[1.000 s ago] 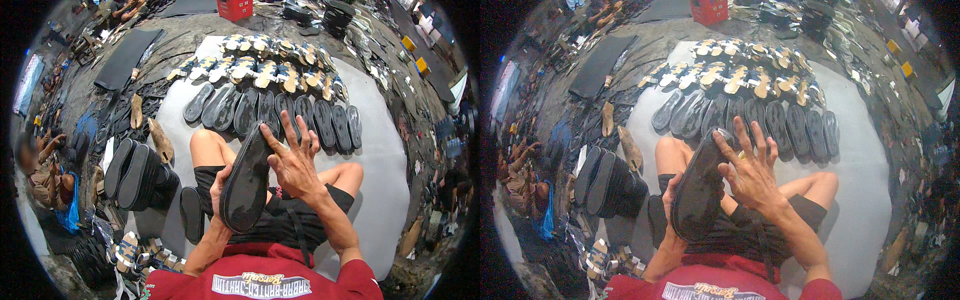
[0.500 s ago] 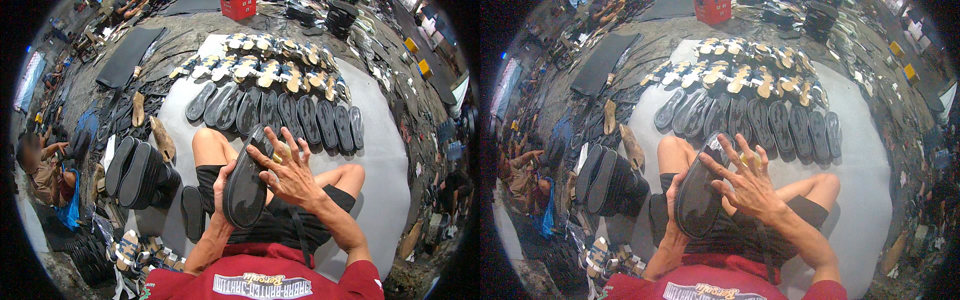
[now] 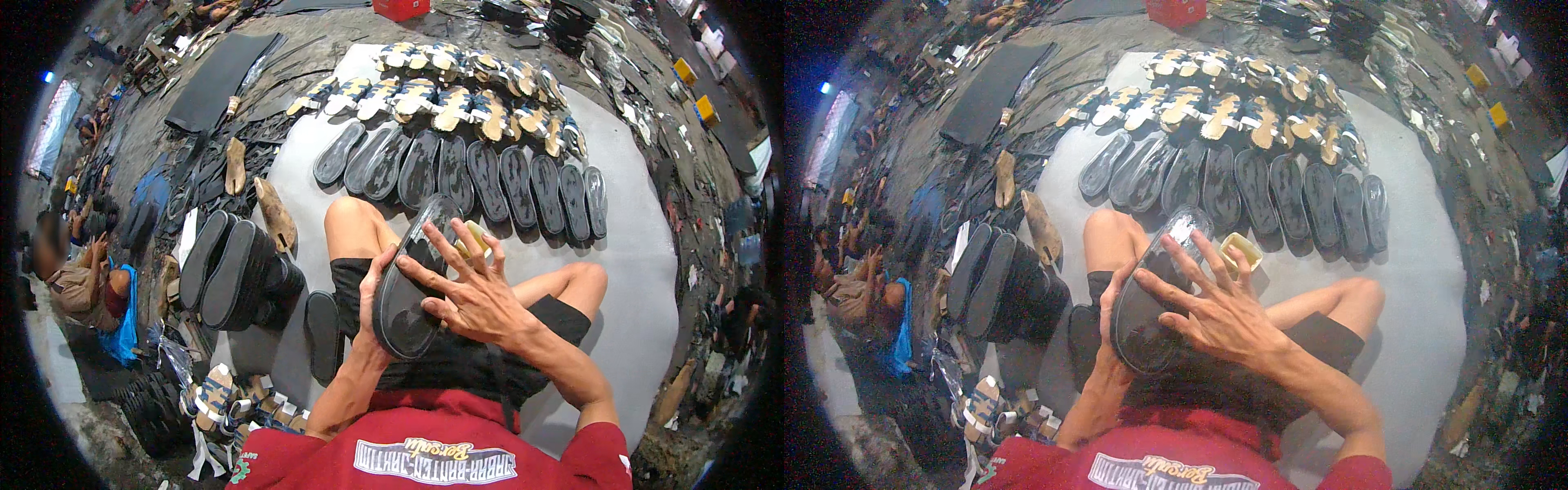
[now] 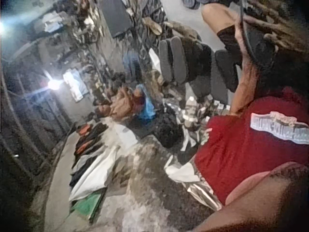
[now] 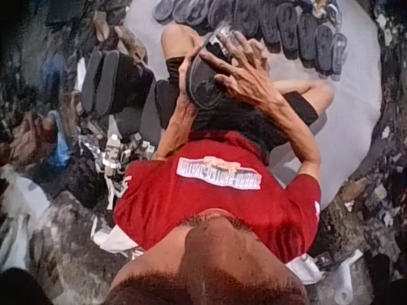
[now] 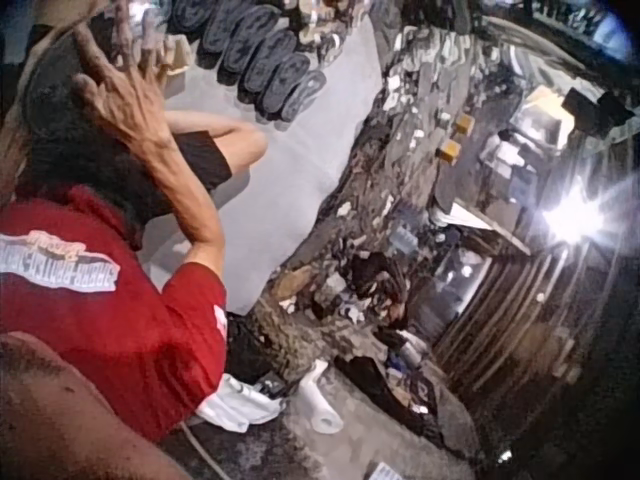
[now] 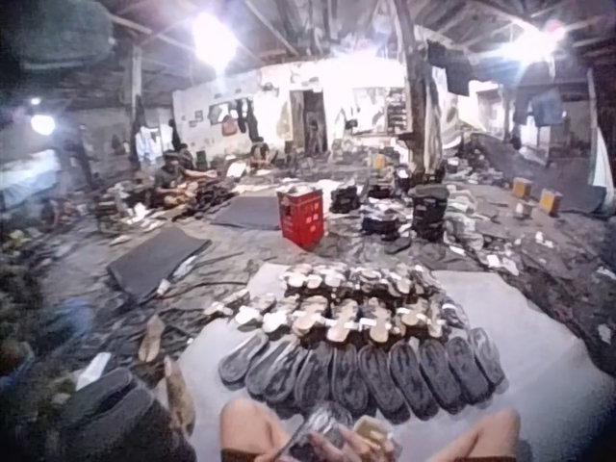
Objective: The person sits on the floor and repeatedly applies a yellowish liquid from a small container onto black shoe insoles using a sponge. They wipe each insole thoroughly and place it back on the floor among many others.
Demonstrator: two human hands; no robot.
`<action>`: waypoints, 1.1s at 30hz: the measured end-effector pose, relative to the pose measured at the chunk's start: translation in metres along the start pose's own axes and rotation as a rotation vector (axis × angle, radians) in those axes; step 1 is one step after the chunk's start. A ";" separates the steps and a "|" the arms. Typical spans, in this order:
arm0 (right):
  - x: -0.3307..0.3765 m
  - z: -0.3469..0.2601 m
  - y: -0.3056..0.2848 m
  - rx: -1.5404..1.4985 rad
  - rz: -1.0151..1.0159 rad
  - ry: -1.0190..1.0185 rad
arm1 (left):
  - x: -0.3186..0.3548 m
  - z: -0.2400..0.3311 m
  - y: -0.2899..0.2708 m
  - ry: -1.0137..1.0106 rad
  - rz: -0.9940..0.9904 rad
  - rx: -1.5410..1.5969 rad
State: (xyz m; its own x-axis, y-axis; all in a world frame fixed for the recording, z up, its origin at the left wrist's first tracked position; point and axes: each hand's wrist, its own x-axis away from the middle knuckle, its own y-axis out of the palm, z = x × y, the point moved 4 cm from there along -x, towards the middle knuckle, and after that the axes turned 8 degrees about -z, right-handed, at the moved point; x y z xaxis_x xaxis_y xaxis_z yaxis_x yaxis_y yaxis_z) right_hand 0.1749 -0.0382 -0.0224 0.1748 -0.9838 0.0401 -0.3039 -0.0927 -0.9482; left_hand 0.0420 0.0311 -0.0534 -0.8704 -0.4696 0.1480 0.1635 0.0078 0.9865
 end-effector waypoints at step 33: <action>0.025 -0.006 0.010 -0.196 0.063 -0.141 | 0.001 0.021 -0.004 0.099 -0.070 0.011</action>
State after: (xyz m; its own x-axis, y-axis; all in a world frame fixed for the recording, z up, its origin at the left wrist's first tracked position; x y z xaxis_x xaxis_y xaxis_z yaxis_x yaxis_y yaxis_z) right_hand 0.1706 -0.0652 -0.0291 0.2747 -0.9586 -0.0744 -0.4918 -0.0736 -0.8676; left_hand 0.0303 0.0491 -0.0557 -0.8294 -0.5541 0.0713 0.0983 -0.0192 0.9950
